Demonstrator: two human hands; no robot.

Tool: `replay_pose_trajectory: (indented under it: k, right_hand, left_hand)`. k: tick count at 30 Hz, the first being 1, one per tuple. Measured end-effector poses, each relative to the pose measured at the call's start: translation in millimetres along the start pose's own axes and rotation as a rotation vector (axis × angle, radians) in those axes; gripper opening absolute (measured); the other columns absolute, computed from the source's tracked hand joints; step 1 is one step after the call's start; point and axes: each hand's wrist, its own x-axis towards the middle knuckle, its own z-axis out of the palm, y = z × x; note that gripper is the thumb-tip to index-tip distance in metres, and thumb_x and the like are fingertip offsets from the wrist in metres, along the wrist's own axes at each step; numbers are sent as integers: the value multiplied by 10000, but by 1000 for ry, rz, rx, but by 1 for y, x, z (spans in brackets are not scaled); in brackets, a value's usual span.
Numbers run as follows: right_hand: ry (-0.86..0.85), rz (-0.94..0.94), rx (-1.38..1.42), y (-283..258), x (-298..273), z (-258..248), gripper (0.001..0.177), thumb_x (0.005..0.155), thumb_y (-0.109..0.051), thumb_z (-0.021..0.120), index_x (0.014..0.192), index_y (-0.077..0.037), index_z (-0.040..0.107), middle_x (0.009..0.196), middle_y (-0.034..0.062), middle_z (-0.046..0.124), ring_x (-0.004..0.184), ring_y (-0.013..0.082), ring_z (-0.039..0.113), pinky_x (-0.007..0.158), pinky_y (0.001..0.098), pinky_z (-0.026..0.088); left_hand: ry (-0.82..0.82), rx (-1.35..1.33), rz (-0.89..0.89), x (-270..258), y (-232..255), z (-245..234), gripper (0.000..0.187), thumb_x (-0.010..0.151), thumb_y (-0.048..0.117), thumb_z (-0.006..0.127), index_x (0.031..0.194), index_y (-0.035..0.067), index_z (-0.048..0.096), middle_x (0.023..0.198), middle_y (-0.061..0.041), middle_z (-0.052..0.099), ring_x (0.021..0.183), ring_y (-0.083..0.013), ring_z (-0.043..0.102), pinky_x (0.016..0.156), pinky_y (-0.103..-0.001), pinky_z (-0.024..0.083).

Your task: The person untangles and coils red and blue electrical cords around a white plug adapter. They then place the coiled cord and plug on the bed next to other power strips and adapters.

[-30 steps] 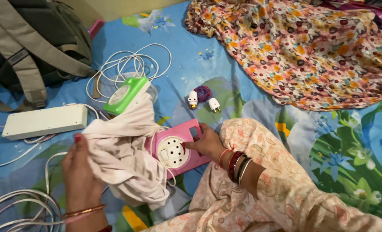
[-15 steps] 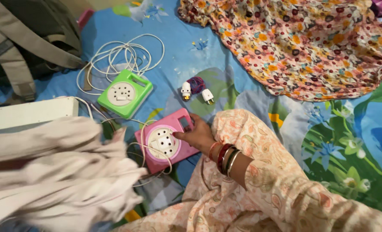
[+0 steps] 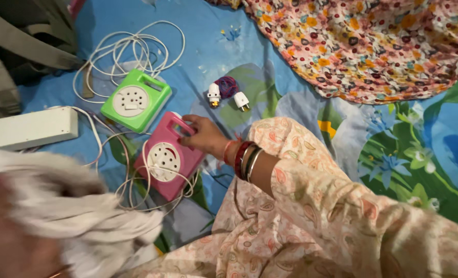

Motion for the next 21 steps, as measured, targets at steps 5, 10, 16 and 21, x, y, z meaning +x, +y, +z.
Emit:
replay_pose_trajectory:
  k: [5, 10, 16, 21]
  right_hand:
    - [-96, -9, -332, 3, -8, -24, 948, 625, -187, 896, 1448, -5, 463, 1238, 180, 681, 1102, 277, 687, 950, 354, 561]
    - [-122, 97, -461, 2, -18, -35, 1079, 555, -226, 962, 1479, -69, 428, 1280, 200, 645, 1170, 303, 637, 988, 382, 524]
    - [23, -43, -153, 5, 29, -30, 936, 631, -98, 890, 1470, -124, 478, 1318, 177, 644, 1123, 285, 663, 926, 381, 579]
    - [83, -4, -31, 57, 45, -27, 733, 713, -61, 814, 1394, -95, 545, 1211, 163, 720, 1064, 257, 715, 858, 386, 628]
  left_hand:
    - [384, 29, -189, 20, -44, -10, 349, 1060, 311, 644, 1311, 69, 641, 1328, -78, 719, 1220, -255, 701, 1035, -440, 531]
    - [359, 316, 2, 15, -54, -2, 281, 1057, 199, 661, 1265, 10, 652, 1208, -76, 722, 1057, -202, 720, 940, -374, 585]
    - [185, 595, 190, 16, -113, 25, 247, 1065, 126, 707, 1259, -28, 696, 1135, -55, 713, 944, -130, 639, 852, -273, 516]
    - [-27, 1031, 356, 30, -156, 44, 221, 1016, 86, 692, 1191, -47, 672, 1143, -94, 687, 1024, -172, 641, 893, -270, 505]
